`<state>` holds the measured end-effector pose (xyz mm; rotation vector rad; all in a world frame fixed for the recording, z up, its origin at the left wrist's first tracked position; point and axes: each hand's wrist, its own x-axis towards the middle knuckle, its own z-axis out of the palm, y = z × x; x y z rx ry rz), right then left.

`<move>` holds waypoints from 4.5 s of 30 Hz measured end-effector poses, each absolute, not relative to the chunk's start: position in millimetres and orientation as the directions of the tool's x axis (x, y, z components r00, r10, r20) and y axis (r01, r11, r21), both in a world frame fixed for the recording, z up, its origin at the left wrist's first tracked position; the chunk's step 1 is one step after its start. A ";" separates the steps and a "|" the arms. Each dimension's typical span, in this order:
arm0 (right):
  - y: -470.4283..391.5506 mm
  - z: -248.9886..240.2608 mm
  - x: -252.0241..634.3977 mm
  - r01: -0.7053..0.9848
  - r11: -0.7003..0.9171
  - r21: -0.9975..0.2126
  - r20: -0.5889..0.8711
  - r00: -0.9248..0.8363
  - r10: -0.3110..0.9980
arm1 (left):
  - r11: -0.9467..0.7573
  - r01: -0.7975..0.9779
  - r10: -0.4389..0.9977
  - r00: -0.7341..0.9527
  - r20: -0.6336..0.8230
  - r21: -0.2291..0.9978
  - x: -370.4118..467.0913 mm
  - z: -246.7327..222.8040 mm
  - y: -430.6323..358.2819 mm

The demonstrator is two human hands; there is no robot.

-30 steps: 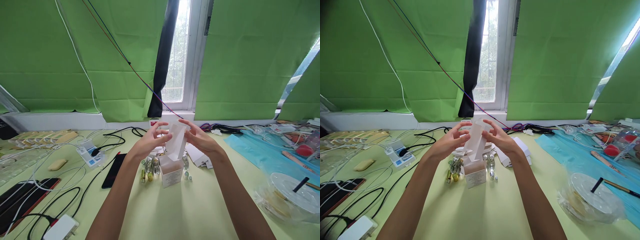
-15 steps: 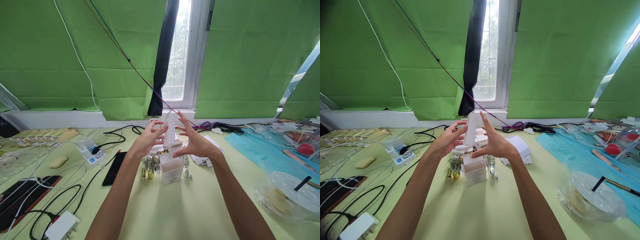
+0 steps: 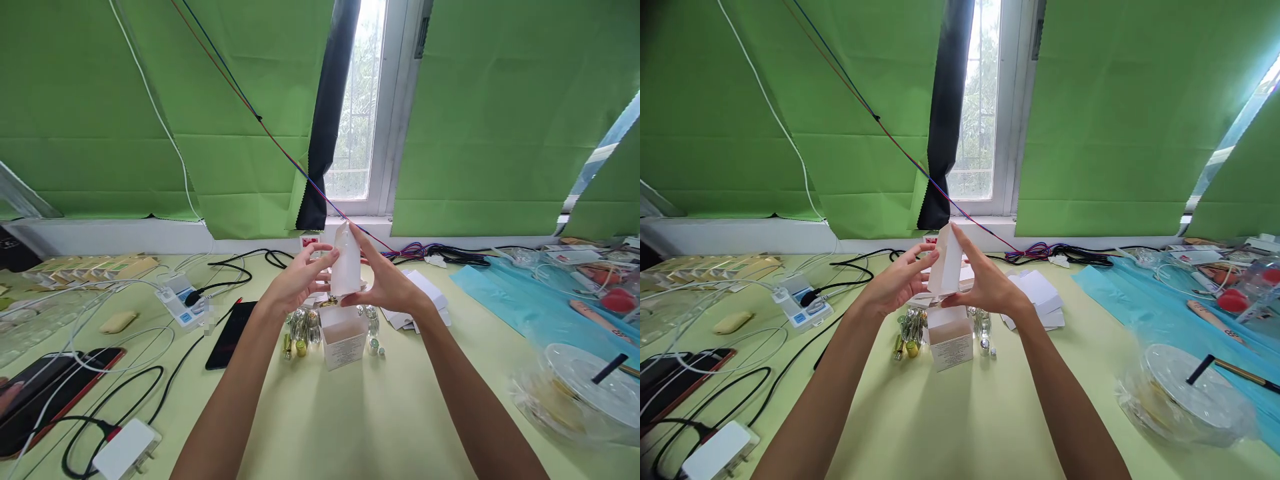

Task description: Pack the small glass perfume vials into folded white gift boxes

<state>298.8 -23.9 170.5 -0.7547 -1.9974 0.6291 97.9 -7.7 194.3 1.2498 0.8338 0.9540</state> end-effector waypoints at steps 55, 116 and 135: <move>-19.2 168.0 304.6 0.354 0.690 -0.631 0.579 -0.376 0.723 | 0.102 -0.182 0.921 0.388 -0.024 0.978 98.5 197.0 -9.8; -19.7 167.2 303.7 0.359 0.680 -0.640 0.575 -0.364 0.733 | 0.078 -0.142 0.935 0.355 -0.023 0.987 110.0 190.6 -11.0; -20.7 166.5 303.5 0.377 0.688 -0.620 0.581 -0.369 0.725 | 0.067 -0.135 0.933 0.359 -0.014 0.989 109.4 188.9 -11.3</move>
